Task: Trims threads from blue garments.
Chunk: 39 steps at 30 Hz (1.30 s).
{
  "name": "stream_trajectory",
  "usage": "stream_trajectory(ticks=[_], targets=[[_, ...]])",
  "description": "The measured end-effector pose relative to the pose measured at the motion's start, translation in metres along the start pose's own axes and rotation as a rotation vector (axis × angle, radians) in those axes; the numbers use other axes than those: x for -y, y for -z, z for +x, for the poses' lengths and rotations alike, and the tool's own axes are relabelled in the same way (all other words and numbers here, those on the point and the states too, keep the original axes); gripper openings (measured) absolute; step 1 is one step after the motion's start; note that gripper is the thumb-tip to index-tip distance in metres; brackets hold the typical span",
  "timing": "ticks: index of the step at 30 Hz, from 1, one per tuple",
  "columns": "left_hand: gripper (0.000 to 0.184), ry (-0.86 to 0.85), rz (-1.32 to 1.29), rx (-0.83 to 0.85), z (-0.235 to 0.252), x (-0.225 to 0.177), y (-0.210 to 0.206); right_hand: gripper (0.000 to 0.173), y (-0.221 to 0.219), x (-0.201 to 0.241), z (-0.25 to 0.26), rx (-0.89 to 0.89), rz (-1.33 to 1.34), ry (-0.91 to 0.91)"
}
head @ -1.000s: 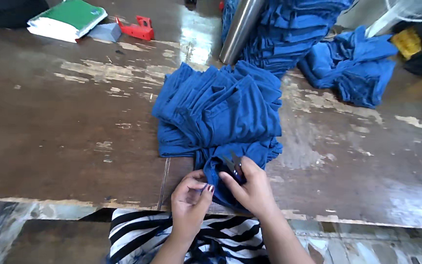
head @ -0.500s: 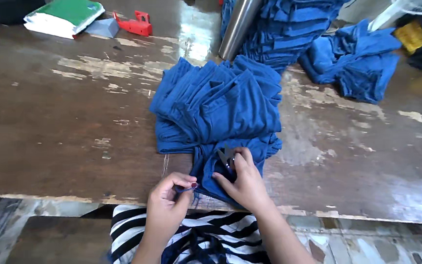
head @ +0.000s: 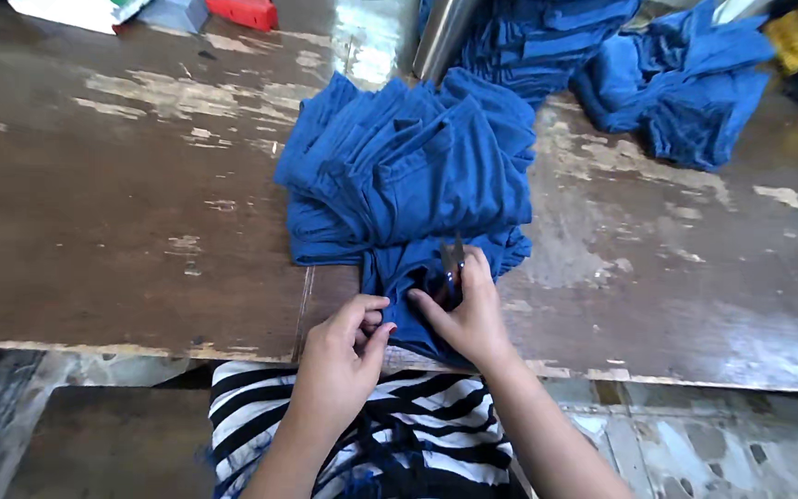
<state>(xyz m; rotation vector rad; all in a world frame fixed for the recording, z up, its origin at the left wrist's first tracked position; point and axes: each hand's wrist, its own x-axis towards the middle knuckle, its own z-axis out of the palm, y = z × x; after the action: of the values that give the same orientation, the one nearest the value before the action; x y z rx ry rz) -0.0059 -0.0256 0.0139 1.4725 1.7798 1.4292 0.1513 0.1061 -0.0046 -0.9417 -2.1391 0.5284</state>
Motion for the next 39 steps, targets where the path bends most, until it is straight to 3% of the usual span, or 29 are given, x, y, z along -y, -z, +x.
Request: stream_trajectory(ticks=[2,5,7,9,11,13,16,19,20,25,39], targets=[[0.020,-0.029,-0.004,-0.024,-0.002,0.000,0.003,0.043,0.001,0.003,0.007,0.030,-0.043,-0.016],[0.018,-0.010,0.034,-0.022,-0.003,0.000,0.007,0.030,0.006,0.007,0.015,0.075,-0.044,-0.116],[0.017,0.003,0.082,-0.011,-0.003,0.004,0.012,0.034,0.017,0.004,0.014,0.000,0.085,-0.083],[0.016,0.015,0.084,-0.004,-0.004,0.011,0.017,0.020,0.034,0.000,0.008,-0.029,0.326,0.030],[0.014,0.012,0.057,0.017,-0.005,0.017,0.022,0.014,0.050,-0.004,0.000,0.054,0.450,0.090],[0.010,-0.018,0.041,0.056,-0.004,0.018,0.027,0.004,0.056,-0.008,-0.009,0.236,0.291,0.078],[0.008,-0.089,0.045,0.087,-0.004,0.020,0.029,0.015,0.050,-0.005,-0.020,0.496,0.055,0.042],[0.007,-0.156,0.030,0.051,-0.004,0.022,0.027,0.053,0.041,-0.003,-0.025,0.510,-0.038,0.124],[0.006,-0.167,0.019,0.039,-0.005,0.022,0.026,0.057,0.037,-0.001,-0.027,0.491,-0.087,0.153],[0.005,-0.218,-0.006,0.016,-0.007,0.022,0.022,0.053,0.027,0.000,-0.031,0.403,-0.162,0.193],[0.003,-0.224,-0.065,0.025,-0.009,0.024,0.022,0.051,0.022,0.007,-0.032,0.375,-0.246,0.184]])
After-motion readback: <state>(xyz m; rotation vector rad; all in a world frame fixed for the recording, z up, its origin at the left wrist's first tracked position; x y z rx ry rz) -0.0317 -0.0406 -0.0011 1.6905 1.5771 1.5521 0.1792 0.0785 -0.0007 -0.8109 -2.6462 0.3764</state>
